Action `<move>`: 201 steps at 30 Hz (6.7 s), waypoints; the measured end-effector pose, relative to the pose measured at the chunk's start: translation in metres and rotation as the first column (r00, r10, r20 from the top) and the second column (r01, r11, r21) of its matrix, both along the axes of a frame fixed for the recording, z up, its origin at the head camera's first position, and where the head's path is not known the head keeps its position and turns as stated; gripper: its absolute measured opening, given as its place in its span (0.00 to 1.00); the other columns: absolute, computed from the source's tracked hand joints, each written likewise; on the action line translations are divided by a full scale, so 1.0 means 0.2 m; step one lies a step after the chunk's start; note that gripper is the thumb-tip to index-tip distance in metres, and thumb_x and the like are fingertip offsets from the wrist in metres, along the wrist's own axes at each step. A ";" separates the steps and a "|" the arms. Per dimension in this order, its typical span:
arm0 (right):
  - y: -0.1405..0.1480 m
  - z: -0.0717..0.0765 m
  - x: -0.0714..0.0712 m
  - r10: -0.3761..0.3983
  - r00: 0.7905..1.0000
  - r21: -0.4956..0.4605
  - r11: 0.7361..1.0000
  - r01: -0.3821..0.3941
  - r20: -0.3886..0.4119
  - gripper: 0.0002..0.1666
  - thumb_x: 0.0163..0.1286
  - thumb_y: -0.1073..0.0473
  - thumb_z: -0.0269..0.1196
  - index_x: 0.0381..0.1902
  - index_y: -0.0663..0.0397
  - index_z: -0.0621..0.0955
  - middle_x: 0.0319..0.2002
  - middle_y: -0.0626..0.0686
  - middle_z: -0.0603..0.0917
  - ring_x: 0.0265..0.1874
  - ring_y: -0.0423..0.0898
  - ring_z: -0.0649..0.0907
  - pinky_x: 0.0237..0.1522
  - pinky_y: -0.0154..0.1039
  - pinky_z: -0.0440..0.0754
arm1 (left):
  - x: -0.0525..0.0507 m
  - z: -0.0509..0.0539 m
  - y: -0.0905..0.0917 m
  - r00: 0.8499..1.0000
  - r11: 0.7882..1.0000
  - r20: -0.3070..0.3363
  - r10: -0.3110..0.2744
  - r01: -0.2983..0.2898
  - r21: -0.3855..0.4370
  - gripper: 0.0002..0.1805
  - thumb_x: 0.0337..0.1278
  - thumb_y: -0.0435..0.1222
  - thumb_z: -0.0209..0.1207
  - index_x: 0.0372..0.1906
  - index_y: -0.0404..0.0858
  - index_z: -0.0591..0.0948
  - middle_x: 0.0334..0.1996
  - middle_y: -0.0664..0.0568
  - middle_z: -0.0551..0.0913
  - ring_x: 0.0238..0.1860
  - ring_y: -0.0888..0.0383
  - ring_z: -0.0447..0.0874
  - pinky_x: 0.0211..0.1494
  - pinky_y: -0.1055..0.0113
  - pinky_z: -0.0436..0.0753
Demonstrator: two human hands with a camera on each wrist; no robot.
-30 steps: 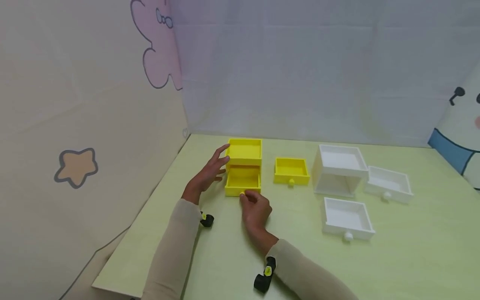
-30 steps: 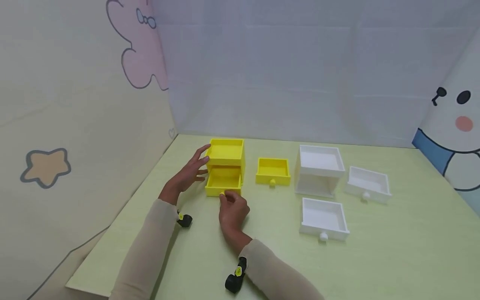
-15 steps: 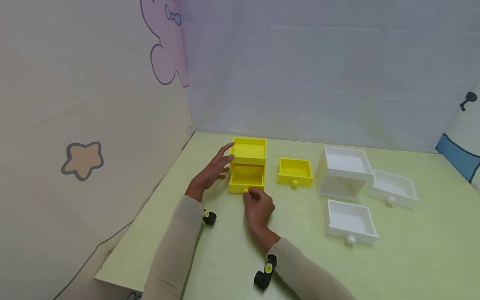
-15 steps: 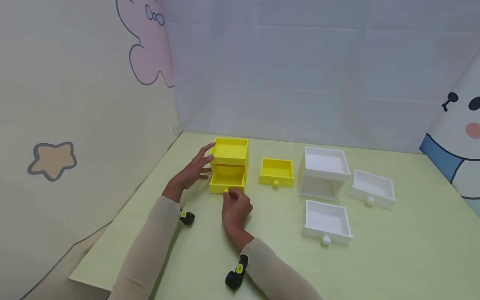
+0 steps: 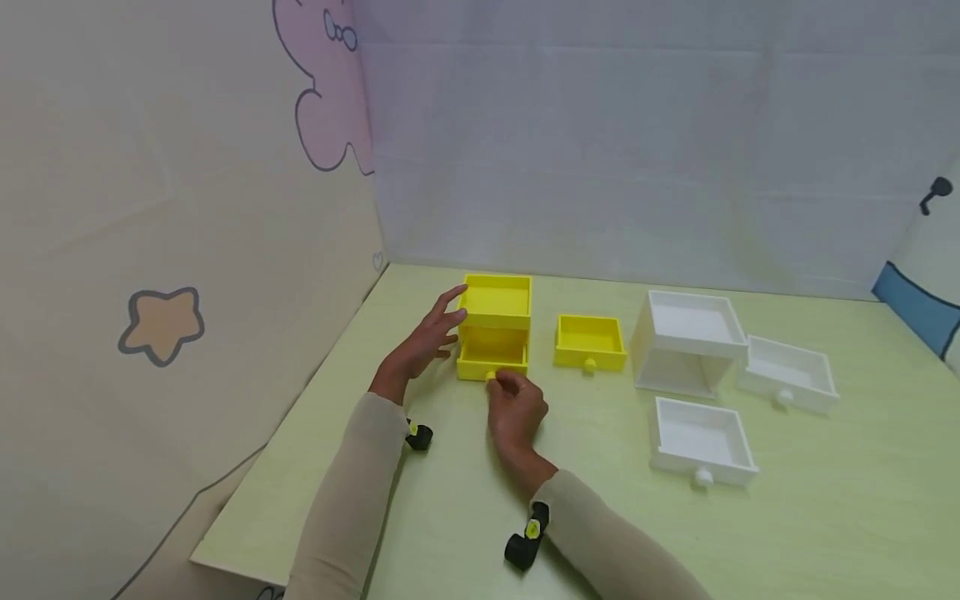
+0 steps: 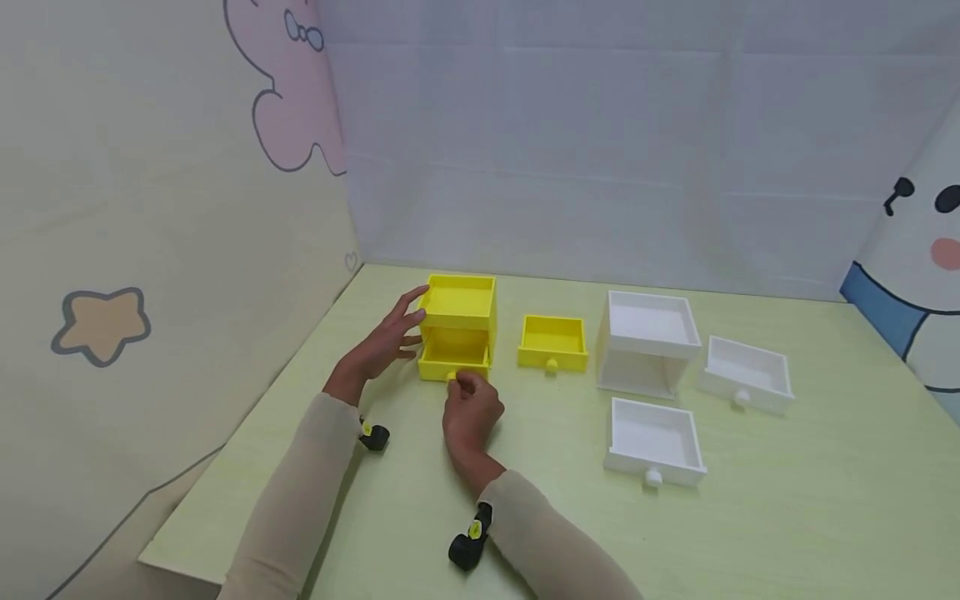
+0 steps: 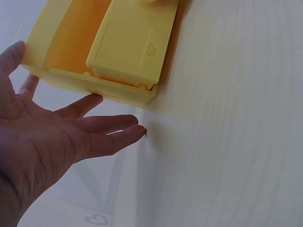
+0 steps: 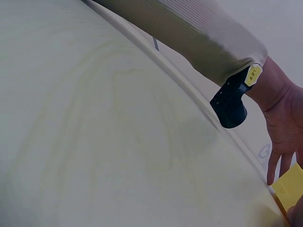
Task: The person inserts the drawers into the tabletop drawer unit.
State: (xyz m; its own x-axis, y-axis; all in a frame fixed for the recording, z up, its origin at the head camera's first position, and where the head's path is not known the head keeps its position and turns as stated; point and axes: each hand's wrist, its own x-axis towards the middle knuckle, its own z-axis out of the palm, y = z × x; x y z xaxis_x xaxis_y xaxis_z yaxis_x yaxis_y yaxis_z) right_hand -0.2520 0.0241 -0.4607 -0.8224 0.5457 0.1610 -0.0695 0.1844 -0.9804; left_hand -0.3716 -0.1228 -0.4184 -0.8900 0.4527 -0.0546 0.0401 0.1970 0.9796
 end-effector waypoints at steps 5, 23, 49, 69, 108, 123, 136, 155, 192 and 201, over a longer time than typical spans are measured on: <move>-0.01 0.00 0.00 -0.007 1.000 0.007 1.000 0.007 -0.009 0.06 0.59 0.67 0.71 0.36 0.61 0.88 0.33 0.54 0.89 0.31 0.49 0.89 0.38 0.46 0.86 | 0.01 0.00 -0.01 1.000 1.000 0.005 -0.005 0.005 -0.002 0.30 0.71 0.60 0.48 0.74 0.75 0.53 0.79 0.51 0.45 0.71 0.27 0.54 0.66 0.29 0.57; -0.04 -0.04 -0.03 -0.029 0.999 0.032 0.999 0.030 -0.024 0.04 0.60 0.67 0.71 0.34 0.61 0.88 0.30 0.54 0.89 0.29 0.48 0.88 0.37 0.46 0.86 | 0.02 -0.04 -0.01 0.996 0.996 -0.001 0.090 -0.090 0.010 0.27 0.70 0.58 0.50 0.71 0.74 0.59 0.75 0.48 0.58 0.68 0.30 0.63 0.63 0.27 0.61; -0.03 -0.02 -0.07 -0.041 0.999 0.023 0.999 0.041 -0.015 0.04 0.61 0.67 0.70 0.34 0.62 0.87 0.32 0.55 0.89 0.31 0.49 0.89 0.37 0.46 0.86 | 0.03 -0.01 0.01 0.994 0.994 0.007 0.106 -0.106 0.022 0.27 0.70 0.58 0.50 0.70 0.74 0.60 0.77 0.52 0.51 0.68 0.29 0.63 0.64 0.28 0.60; -0.03 -0.01 -0.13 -0.074 0.997 -0.015 0.997 0.074 0.001 0.03 0.60 0.68 0.70 0.34 0.61 0.87 0.31 0.56 0.89 0.31 0.50 0.88 0.37 0.46 0.85 | 0.04 -0.02 0.02 0.994 0.994 0.017 0.110 -0.111 0.018 0.26 0.69 0.58 0.50 0.70 0.75 0.61 0.77 0.53 0.52 0.68 0.30 0.63 0.64 0.28 0.60; 0.34 0.02 -0.16 -0.365 0.931 -0.042 0.930 0.366 0.021 0.26 0.61 0.71 0.65 0.51 0.68 0.64 0.37 0.62 0.73 0.43 0.63 0.76 0.54 0.50 0.70 | -0.01 -0.01 -0.04 0.997 0.996 0.001 0.076 -0.076 0.034 0.28 0.72 0.56 0.49 0.73 0.69 0.58 0.79 0.54 0.43 0.73 0.28 0.51 0.64 0.26 0.56; 0.39 0.01 -0.17 -0.334 0.942 0.018 0.942 0.334 0.037 0.14 0.62 0.68 0.68 0.41 0.65 0.74 0.38 0.65 0.83 0.37 0.60 0.84 0.46 0.51 0.80 | -0.01 0.01 -0.05 0.996 0.995 0.014 0.092 -0.092 0.025 0.29 0.72 0.56 0.49 0.73 0.69 0.58 0.79 0.55 0.43 0.74 0.30 0.50 0.64 0.26 0.56; 0.40 0.00 -0.18 -0.343 0.939 0.002 0.939 0.343 0.037 0.14 0.62 0.65 0.70 0.41 0.65 0.77 0.38 0.63 0.85 0.37 0.56 0.85 0.43 0.48 0.81 | -0.02 0.01 -0.03 0.996 0.996 0.011 0.090 -0.090 0.016 0.30 0.70 0.58 0.50 0.73 0.70 0.57 0.80 0.52 0.41 0.74 0.29 0.50 0.64 0.26 0.56; 0.39 0.00 -0.11 -0.298 0.954 -0.021 0.954 0.299 0.033 0.15 0.64 0.60 0.71 0.43 0.62 0.79 0.40 0.58 0.86 0.37 0.51 0.86 0.38 0.38 0.82 | -0.02 0.00 -0.04 0.997 0.997 0.010 0.074 -0.074 0.033 0.28 0.72 0.56 0.49 0.73 0.71 0.57 0.80 0.55 0.41 0.73 0.28 0.50 0.65 0.27 0.55; 0.37 -0.01 0.00 -0.300 0.932 -0.002 0.952 0.306 -0.203 0.17 0.62 0.56 0.73 0.41 0.63 0.82 0.35 0.57 0.87 0.30 0.45 0.85 0.32 0.20 0.77 | -0.03 0.01 -0.02 0.995 0.995 0.022 0.101 -0.101 -0.005 0.29 0.71 0.58 0.49 0.73 0.72 0.57 0.79 0.55 0.42 0.72 0.27 0.52 0.65 0.27 0.57; 0.36 -0.01 0.04 -0.301 0.928 0.018 0.950 0.312 -0.220 0.17 0.61 0.58 0.74 0.39 0.65 0.82 0.33 0.57 0.87 0.30 0.47 0.85 0.31 0.20 0.77 | -0.03 0.00 -0.02 0.996 0.996 0.020 0.089 -0.089 -0.001 0.29 0.71 0.58 0.48 0.73 0.71 0.56 0.80 0.53 0.41 0.72 0.26 0.52 0.65 0.27 0.56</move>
